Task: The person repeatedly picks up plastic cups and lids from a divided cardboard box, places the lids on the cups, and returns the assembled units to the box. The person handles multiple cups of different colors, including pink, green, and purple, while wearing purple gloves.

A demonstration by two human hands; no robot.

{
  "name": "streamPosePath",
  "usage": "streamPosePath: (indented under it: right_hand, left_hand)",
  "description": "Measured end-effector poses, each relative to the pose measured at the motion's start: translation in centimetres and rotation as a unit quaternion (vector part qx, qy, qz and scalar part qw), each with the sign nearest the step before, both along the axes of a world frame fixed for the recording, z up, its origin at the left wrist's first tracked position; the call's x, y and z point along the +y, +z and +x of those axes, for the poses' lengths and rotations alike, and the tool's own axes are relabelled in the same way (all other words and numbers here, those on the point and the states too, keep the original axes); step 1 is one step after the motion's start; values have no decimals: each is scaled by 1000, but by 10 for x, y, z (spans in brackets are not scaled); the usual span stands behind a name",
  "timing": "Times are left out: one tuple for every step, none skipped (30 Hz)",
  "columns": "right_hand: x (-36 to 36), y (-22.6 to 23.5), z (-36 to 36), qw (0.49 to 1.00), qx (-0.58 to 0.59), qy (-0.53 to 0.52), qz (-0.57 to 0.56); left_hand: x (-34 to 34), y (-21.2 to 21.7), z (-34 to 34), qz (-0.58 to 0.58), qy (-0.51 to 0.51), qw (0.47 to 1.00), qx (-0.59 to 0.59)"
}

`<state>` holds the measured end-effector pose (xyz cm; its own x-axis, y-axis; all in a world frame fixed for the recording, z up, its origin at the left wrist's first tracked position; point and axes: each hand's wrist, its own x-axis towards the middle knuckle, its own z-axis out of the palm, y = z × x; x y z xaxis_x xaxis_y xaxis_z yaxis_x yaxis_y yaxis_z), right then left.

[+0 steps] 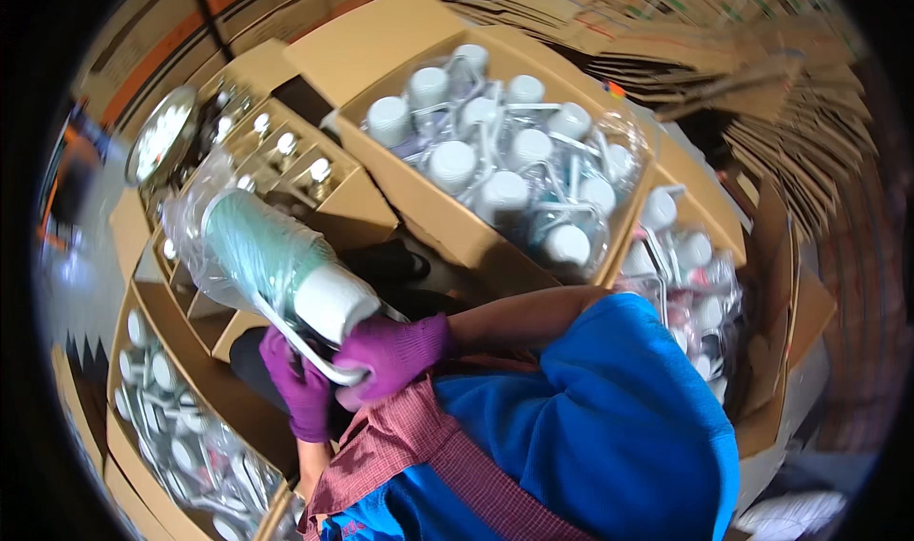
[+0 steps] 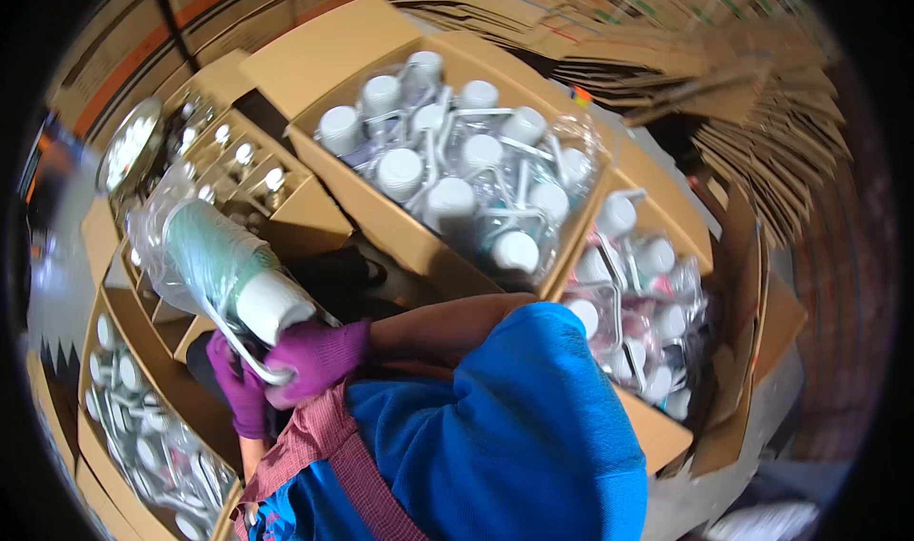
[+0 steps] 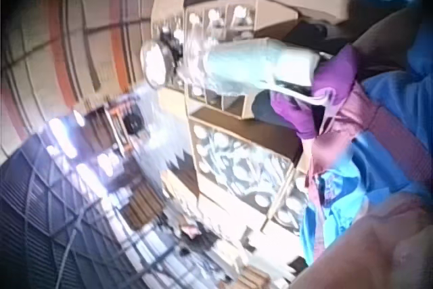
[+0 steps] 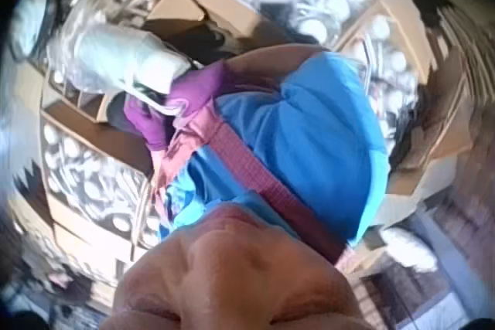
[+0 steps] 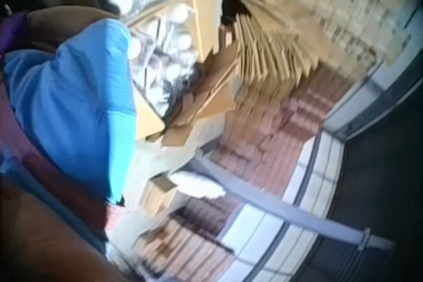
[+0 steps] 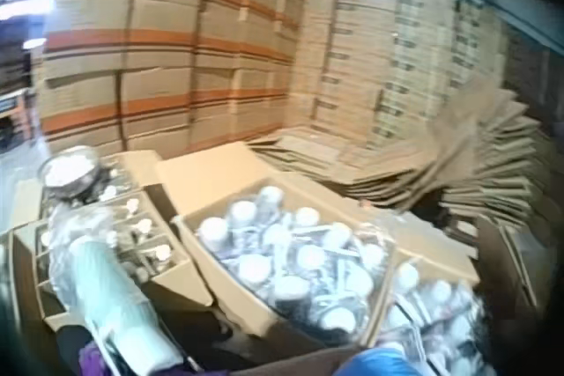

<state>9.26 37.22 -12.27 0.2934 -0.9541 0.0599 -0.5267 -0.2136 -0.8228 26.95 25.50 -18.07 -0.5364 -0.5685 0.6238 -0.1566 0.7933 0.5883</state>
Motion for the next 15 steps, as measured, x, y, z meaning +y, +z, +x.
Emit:
streamPosePath:
  right_hand:
    - [2,-1,-3,988,-30,-106,-106]
    - [4,8,-5,954,-57,-200,-214]
    - [12,19,-14,945,-195,-200,-168]
    - [26,44,-23,915,-335,-193,-119]
    - [46,44,-30,899,-317,-240,-181]
    - [62,40,-37,879,-294,-290,-236]
    - [80,39,-43,855,-264,-343,-287]
    - [111,40,-55,847,-70,-408,-333]
    - [145,42,-63,806,125,-454,-360]
    - [183,48,-61,770,128,-521,-346]
    - [219,61,-51,726,105,-588,-340]
    - [259,79,-33,669,110,-658,-328]
    - [288,96,-12,611,98,-715,-325]
    - [319,114,10,551,84,-768,-315]
    - [340,136,32,518,28,-798,-306]
  left_hand:
    - [-13,4,-11,43,3,999,27]
    - [-32,10,-16,86,12,995,52]
    - [-68,24,-22,201,-10,976,87]
    - [-76,53,-34,149,0,989,16]
    - [-81,78,-54,97,-1,994,-49]
    - [-38,83,-79,56,-76,993,-72]
    - [7,91,-103,18,-158,983,-88]
    - [50,108,-122,-21,-233,967,-103]
    - [80,134,-132,-83,-391,917,-9]
    - [113,154,-148,-127,-563,814,59]
    - [114,168,-142,-138,-575,806,9]
    - [118,181,-140,-142,-593,792,-30]
    - [108,178,-143,-172,-573,801,29]
    - [104,161,-156,-135,-551,822,55]
    - [96,154,-163,-105,-521,844,77]
